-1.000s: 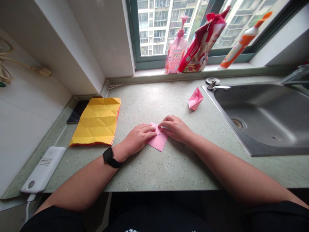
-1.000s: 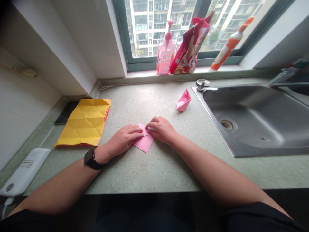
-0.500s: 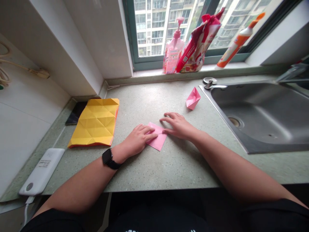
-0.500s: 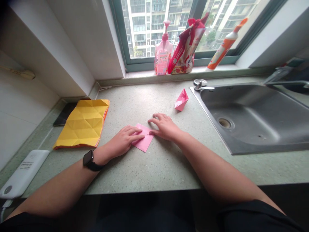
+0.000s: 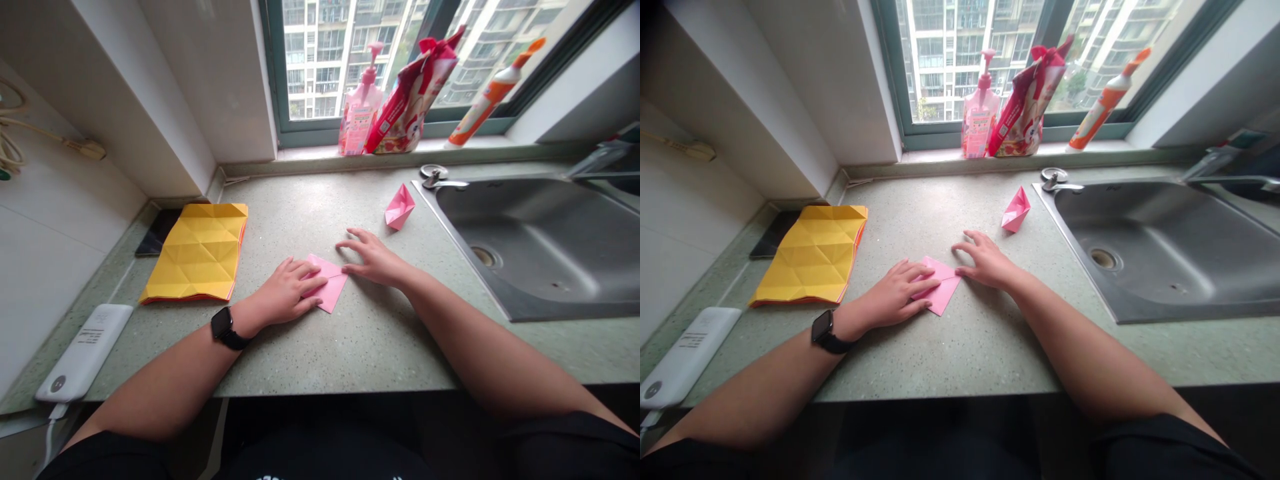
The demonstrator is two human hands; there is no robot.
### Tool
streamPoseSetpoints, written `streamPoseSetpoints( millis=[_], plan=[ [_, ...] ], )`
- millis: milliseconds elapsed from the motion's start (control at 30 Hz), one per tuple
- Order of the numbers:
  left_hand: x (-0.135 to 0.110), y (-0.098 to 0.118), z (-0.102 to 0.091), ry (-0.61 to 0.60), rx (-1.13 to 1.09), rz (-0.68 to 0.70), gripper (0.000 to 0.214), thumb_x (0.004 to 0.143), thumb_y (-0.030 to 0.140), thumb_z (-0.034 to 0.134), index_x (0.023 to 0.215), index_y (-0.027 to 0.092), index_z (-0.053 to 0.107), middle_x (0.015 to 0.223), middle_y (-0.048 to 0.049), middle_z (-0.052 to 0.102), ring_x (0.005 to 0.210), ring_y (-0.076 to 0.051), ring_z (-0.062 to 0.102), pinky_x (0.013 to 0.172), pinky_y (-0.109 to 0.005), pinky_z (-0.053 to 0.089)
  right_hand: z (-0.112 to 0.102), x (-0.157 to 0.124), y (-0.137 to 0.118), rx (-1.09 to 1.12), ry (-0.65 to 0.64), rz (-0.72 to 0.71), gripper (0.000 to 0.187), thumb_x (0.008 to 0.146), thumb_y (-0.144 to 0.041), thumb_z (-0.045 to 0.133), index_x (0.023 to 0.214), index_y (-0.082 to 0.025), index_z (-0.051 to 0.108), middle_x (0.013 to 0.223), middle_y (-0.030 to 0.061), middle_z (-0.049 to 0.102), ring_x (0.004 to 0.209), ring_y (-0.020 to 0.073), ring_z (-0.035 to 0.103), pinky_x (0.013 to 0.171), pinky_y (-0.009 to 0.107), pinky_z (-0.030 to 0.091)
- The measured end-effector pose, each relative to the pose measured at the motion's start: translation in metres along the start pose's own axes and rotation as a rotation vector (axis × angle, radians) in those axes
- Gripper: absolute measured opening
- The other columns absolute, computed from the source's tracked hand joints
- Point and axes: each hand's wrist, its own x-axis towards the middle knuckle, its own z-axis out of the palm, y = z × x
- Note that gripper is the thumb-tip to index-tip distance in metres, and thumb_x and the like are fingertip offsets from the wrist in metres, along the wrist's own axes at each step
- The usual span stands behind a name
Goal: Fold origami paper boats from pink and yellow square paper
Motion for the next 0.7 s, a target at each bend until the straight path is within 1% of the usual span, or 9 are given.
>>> streamPoseSetpoints(
  millis=[67,133,233,300,367,467,567,633,700],
  plan=[
    [0.000,0.000,0.000,0.004,-0.001,-0.003,0.043,0.111,0.043,0.062,0.152,0.029,0.067,0.156,-0.0124,0.064,0.148,-0.035,0.054,0.132,-0.063,0.032,0.000,0.000,0.003,0.000,-0.048,0.013,0.064,0.089,-0.049,0.089,0.149,-0.037,0.070,0.178,0.0107,0.042,0.168,0.0434,0.032,0.134,0.066,0.032],
    [0.001,0.000,0.000,0.007,-0.005,-0.006,0.043,0.111,0.043,0.062,0.152,0.029,0.067,0.154,-0.0127,0.065,0.147,-0.035,0.055,0.132,-0.063,0.032,-0.002,0.000,0.008,0.031,-0.089,0.002,0.067,0.088,-0.049,0.089,0.151,-0.038,0.069,0.179,0.0098,0.041,0.169,0.0426,0.030,0.135,0.065,0.031],
    [0.001,0.000,-0.001,0.001,-0.009,-0.009,0.042,0.112,0.043,0.060,0.150,0.028,0.068,0.154,-0.0132,0.065,0.147,-0.034,0.055,0.132,-0.062,0.032,-0.007,0.002,0.013,0.102,-0.084,-0.018,0.062,0.092,-0.048,0.083,0.151,-0.037,0.069,0.176,0.0094,0.045,0.168,0.0386,0.035,0.136,0.062,0.031],
    [0.002,0.002,0.000,-0.011,0.000,-0.012,0.042,0.113,0.043,0.059,0.150,0.026,0.068,0.156,-0.0140,0.063,0.147,-0.034,0.054,0.131,-0.060,0.034,-0.006,0.003,0.011,0.144,-0.034,-0.019,0.054,0.098,-0.049,0.075,0.150,-0.036,0.069,0.172,0.0101,0.051,0.164,0.0350,0.042,0.136,0.059,0.033],
    [0.003,0.004,0.002,-0.017,0.018,-0.024,0.043,0.114,0.045,0.057,0.151,0.026,0.067,0.157,-0.0146,0.062,0.148,-0.035,0.053,0.130,-0.060,0.035,-0.001,0.004,0.005,0.144,0.014,-0.007,0.051,0.100,-0.049,0.073,0.148,-0.034,0.070,0.169,0.0111,0.054,0.162,0.0337,0.045,0.135,0.057,0.033],
    [0.004,0.010,0.006,-0.010,0.044,-0.063,0.047,0.114,0.047,0.057,0.156,0.028,0.063,0.158,-0.0147,0.060,0.148,-0.035,0.051,0.131,-0.062,0.033,0.010,0.003,-0.006,0.061,0.017,0.016,0.056,0.095,-0.050,0.079,0.148,-0.034,0.069,0.173,0.0110,0.050,0.166,0.0375,0.038,0.137,0.061,0.029],
    [0.005,0.014,0.008,-0.007,0.059,-0.099,0.050,0.113,0.049,0.058,0.158,0.029,0.061,0.160,-0.0162,0.058,0.151,-0.038,0.048,0.131,-0.069,0.029,0.018,0.002,-0.014,-0.015,-0.009,0.026,0.059,0.093,-0.052,0.082,0.149,-0.035,0.068,0.177,0.0107,0.044,0.168,0.0411,0.031,0.137,0.067,0.022],
    [0.005,0.015,0.007,-0.006,0.052,-0.102,0.048,0.113,0.048,0.059,0.156,0.027,0.063,0.159,-0.0170,0.059,0.150,-0.039,0.050,0.131,-0.072,0.028,0.020,0.002,-0.015,-0.033,-0.016,0.022,0.060,0.095,-0.053,0.081,0.150,-0.034,0.067,0.177,0.0116,0.043,0.168,0.0415,0.031,0.137,0.068,0.022],
    [0.005,0.013,0.005,0.009,0.031,-0.086,0.040,0.114,0.044,0.058,0.148,0.026,0.069,0.154,-0.0157,0.064,0.146,-0.037,0.055,0.131,-0.071,0.029,0.019,0.001,-0.014,-0.040,-0.016,0.008,0.059,0.096,-0.054,0.079,0.150,-0.035,0.067,0.177,0.0118,0.044,0.168,0.0414,0.032,0.137,0.069,0.023]
  ],
)
